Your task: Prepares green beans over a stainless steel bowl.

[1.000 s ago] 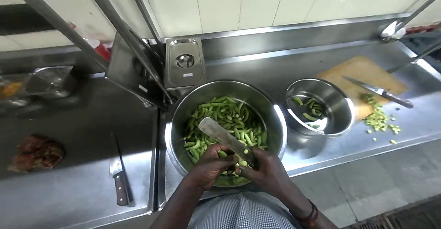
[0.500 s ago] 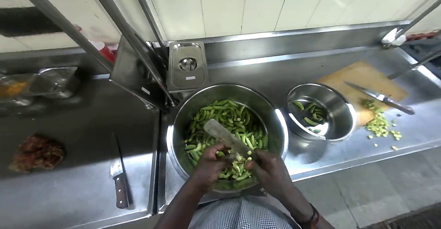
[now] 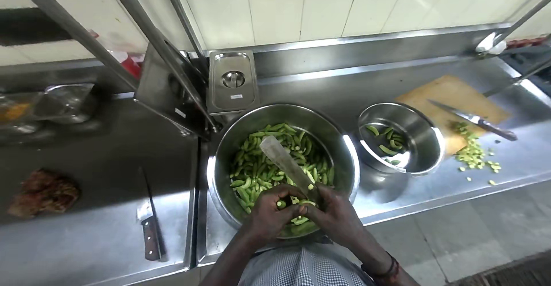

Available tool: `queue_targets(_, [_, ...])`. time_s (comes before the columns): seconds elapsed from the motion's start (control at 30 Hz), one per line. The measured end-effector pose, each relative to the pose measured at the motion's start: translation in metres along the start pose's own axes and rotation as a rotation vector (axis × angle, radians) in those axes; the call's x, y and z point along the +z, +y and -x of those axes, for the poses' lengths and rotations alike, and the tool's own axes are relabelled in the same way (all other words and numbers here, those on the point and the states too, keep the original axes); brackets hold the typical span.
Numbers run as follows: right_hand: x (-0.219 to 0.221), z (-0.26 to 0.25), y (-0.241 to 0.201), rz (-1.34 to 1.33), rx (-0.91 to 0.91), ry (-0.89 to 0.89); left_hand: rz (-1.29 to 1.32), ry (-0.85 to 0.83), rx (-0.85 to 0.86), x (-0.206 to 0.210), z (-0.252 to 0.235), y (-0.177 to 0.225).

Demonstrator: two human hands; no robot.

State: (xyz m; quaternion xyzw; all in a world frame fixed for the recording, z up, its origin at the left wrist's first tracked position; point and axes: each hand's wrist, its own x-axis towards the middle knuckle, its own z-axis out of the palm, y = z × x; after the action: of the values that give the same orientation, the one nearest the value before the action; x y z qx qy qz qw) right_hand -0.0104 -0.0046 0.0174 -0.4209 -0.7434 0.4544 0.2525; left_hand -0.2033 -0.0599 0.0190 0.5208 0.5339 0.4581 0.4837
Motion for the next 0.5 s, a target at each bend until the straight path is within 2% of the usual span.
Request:
queue_targets(0.1, [0.001, 0.001, -0.001, -0.007, 0.034, -0.046, -0.054, 0.029, 0.074, 0.003, 0.003, -0.004])
queue_targets(0.17, [0.004, 0.002, 0.001, -0.019, 0.022, -0.075, -0.104, 0.133, 0.101, 0.007, 0.004, -0.006])
queue_targets(0.23, [0.007, 0.003, 0.002, -0.019, 0.0, -0.057, -0.122, 0.222, 0.052, 0.005, 0.004, 0.0])
queue_targets(0.3, [0.006, 0.003, 0.003, 0.032, -0.025, 0.009, 0.05, 0.264, -0.032, -0.006, -0.002, 0.003])
queue_targets(0.4, [-0.001, 0.002, 0.007, 0.184, -0.081, 0.143, 0.562, 0.264, -0.193, -0.031, -0.011, 0.001])
queue_targets(0.43, [-0.002, 0.001, 0.009, 0.222, -0.098, 0.188, 0.641, 0.274, -0.232, -0.037, -0.014, -0.001])
queue_targets(0.5, [-0.005, 0.002, 0.008, 0.274, -0.082, 0.219, 0.525, 0.297, -0.292, -0.044, -0.019, -0.003])
